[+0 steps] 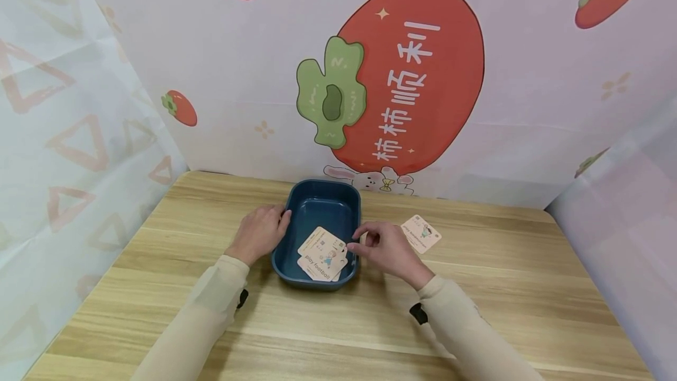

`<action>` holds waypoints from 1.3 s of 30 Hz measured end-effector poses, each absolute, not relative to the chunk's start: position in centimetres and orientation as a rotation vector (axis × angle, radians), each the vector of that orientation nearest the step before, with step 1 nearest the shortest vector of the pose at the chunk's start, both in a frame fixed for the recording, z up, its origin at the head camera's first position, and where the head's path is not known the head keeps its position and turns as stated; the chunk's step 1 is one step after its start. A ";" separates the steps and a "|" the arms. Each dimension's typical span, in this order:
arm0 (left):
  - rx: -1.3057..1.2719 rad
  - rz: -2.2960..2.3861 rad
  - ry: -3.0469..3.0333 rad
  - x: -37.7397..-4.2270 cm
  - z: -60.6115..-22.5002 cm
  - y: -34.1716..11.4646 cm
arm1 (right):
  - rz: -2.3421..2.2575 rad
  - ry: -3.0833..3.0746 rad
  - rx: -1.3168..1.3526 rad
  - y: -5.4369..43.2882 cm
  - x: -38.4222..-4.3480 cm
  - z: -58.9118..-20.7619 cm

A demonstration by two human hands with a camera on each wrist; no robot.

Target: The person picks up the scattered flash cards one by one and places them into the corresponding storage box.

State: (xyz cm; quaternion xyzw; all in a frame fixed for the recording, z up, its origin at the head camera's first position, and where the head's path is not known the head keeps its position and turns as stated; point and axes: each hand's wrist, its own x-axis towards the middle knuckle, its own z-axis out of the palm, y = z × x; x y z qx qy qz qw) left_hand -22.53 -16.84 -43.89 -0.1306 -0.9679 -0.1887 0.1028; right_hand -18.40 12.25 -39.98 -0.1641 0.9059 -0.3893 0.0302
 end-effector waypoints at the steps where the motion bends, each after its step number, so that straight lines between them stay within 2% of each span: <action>1: -0.386 -0.556 -2.856 -22.5 -43.9 -16.8 | -1.204 2.791 -0.507 12.4 -18.4 -39.9; 39: -0.392 -0.548 -2.858 -22.5 -43.8 -16.8 | -1.079 2.924 -0.345 20.1 -19.1 -40.8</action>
